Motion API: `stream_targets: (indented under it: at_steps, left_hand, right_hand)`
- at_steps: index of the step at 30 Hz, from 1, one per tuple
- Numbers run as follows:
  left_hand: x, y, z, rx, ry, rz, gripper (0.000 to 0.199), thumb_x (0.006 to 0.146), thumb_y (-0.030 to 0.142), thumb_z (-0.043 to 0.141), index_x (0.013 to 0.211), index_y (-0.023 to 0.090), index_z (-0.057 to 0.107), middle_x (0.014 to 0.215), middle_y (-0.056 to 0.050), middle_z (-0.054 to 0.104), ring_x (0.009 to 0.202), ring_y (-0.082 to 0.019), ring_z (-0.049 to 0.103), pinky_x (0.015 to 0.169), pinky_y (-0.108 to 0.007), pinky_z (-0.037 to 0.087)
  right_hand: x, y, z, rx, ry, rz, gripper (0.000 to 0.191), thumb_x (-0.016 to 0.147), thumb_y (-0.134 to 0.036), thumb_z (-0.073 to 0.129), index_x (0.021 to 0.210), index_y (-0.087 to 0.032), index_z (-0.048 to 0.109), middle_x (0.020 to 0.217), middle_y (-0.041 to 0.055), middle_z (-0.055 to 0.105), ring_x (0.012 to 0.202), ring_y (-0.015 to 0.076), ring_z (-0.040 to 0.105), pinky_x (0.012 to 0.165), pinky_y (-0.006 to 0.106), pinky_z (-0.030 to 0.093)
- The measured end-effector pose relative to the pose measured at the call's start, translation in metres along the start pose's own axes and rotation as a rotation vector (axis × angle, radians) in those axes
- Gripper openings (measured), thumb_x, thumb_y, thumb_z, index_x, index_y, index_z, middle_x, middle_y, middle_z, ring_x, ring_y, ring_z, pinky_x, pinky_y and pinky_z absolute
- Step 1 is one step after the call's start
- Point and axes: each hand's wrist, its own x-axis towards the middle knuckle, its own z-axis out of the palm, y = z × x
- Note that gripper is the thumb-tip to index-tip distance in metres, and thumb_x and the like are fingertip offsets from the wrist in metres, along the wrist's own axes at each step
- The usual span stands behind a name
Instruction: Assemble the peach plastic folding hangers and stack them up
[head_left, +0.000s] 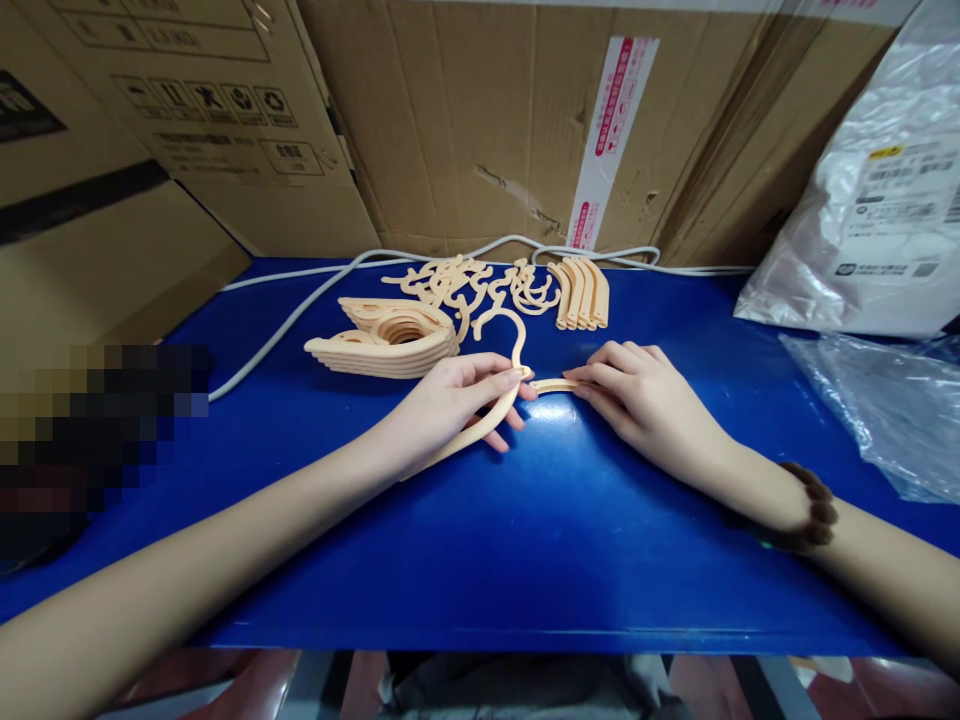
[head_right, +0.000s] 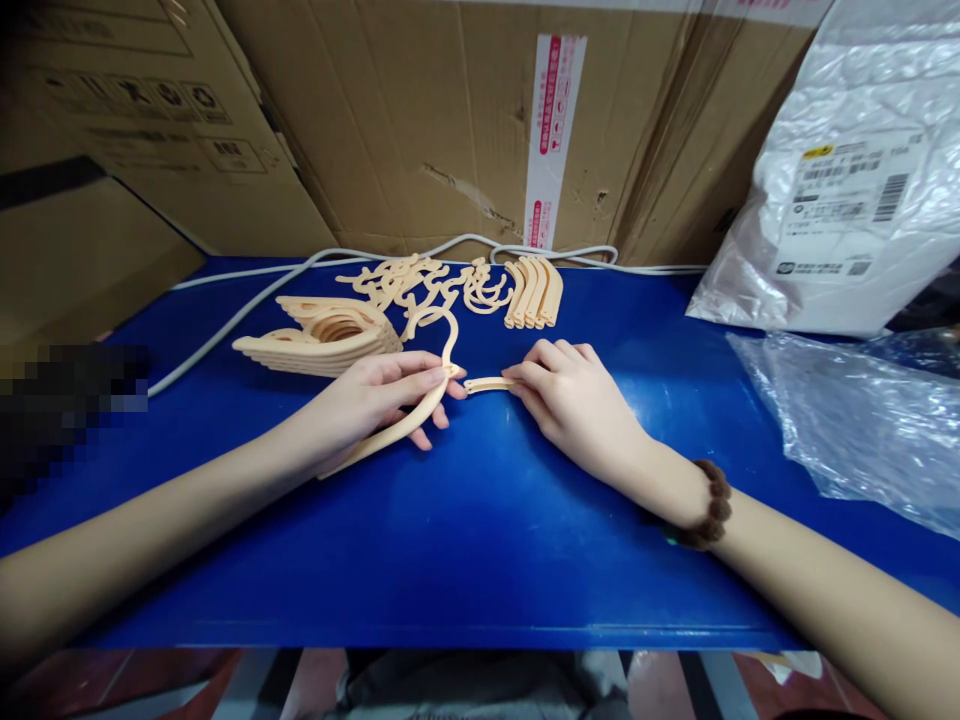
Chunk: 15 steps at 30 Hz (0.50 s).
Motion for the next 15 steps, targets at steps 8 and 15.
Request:
stream_targets:
  at_steps: [8, 15]
  left_hand:
    - [-0.002, 0.003, 0.003, 0.002, 0.034, -0.047, 0.019, 0.092, 0.027, 0.058, 0.102, 0.011, 0.062, 0.092, -0.006, 0.066, 0.062, -0.010, 0.061, 0.045, -0.017, 0.054]
    - [0.001, 0.001, 0.001, -0.033, 0.010, -0.026, 0.014, 0.092, 0.024, 0.058, 0.098, 0.012, 0.061, 0.090, -0.005, 0.064, 0.063, -0.010, 0.061, 0.043, -0.016, 0.053]
  right_hand:
    - [-0.001, -0.003, 0.005, 0.077, -0.013, -0.106, 0.030, 0.102, -0.027, 0.037, 0.114, -0.014, 0.061, 0.100, 0.0104, 0.057, 0.085, 0.0192, 0.054, 0.073, 0.030, 0.046]
    - [-0.005, -0.012, 0.002, -0.029, -0.097, -0.184, 0.030, 0.103, -0.023, 0.033, 0.115, -0.014, 0.059, 0.098, 0.0075, 0.057, 0.072, 0.0149, 0.055, 0.061, 0.025, 0.042]
